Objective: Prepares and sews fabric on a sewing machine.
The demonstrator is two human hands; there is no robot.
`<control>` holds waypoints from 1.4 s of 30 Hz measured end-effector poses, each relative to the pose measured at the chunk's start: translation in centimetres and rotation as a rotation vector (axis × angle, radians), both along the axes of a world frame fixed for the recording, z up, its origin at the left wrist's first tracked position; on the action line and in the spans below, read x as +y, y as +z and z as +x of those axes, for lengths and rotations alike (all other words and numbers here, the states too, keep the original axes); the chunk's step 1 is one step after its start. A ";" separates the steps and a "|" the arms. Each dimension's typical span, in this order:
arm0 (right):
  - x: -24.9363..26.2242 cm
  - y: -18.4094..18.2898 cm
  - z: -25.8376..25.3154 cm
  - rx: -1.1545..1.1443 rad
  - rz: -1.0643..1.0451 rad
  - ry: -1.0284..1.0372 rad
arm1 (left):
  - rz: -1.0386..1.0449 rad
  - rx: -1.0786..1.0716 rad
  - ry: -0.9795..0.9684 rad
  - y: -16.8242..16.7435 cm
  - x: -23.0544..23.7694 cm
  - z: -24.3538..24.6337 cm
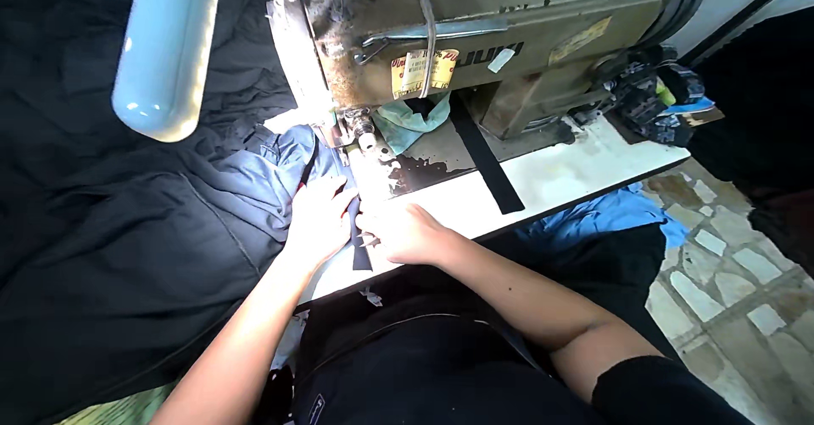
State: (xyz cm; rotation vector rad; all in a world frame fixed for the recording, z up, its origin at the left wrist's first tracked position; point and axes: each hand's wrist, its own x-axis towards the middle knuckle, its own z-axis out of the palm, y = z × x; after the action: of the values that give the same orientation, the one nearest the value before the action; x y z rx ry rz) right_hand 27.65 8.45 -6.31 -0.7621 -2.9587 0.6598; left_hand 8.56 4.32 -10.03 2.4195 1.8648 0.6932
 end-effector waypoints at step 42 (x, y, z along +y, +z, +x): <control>-3.2 -1.4 2.1 0.253 -0.105 0.097 | -0.668 0.098 -0.440 10.5 -2.3 -0.6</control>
State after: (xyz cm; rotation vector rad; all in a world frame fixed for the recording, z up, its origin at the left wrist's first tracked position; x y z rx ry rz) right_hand 29.77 5.25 -7.66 -0.5000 -2.7613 0.8533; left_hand 7.93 2.00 0.48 2.2781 1.2215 -0.0747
